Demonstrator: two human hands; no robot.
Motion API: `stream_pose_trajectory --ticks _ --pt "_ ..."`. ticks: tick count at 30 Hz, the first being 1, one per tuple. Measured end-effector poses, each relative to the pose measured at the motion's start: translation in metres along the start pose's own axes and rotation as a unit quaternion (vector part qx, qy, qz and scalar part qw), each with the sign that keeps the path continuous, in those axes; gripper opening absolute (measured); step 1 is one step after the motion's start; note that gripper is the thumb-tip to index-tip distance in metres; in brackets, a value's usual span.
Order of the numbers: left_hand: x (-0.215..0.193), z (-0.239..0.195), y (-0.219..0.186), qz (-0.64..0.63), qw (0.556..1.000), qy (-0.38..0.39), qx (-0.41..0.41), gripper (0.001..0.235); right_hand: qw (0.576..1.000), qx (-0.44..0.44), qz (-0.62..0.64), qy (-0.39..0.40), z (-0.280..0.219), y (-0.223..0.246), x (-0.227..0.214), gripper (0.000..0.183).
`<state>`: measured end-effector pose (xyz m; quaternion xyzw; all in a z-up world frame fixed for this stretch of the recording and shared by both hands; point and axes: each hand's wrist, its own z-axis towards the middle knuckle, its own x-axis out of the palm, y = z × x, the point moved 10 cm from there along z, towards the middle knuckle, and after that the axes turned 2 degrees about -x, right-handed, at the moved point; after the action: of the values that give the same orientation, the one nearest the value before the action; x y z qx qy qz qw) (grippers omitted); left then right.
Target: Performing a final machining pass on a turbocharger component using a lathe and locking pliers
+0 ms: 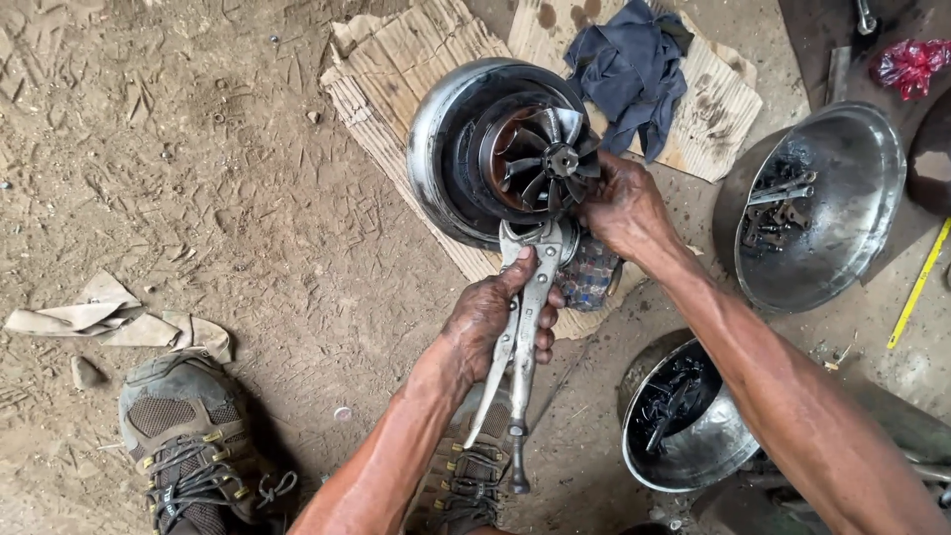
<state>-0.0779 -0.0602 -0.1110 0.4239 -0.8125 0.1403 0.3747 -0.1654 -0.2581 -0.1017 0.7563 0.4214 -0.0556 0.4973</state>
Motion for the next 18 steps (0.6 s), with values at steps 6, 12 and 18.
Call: stream_pose_trajectory --ticks 6,12,18 --pt "-0.008 -0.001 -0.001 0.033 0.999 -0.018 -0.028 0.063 0.998 -0.017 -0.042 -0.037 0.017 -0.011 0.016 0.022" --pt "-0.011 -0.002 -0.001 0.046 0.997 -0.030 -0.045 0.063 0.994 0.049 -0.093 -0.024 0.011 -0.010 0.015 0.027" --pt "-0.008 -0.003 -0.001 0.053 0.996 -0.026 -0.060 0.062 0.998 0.033 -0.045 -0.003 0.038 -0.068 0.026 0.041"
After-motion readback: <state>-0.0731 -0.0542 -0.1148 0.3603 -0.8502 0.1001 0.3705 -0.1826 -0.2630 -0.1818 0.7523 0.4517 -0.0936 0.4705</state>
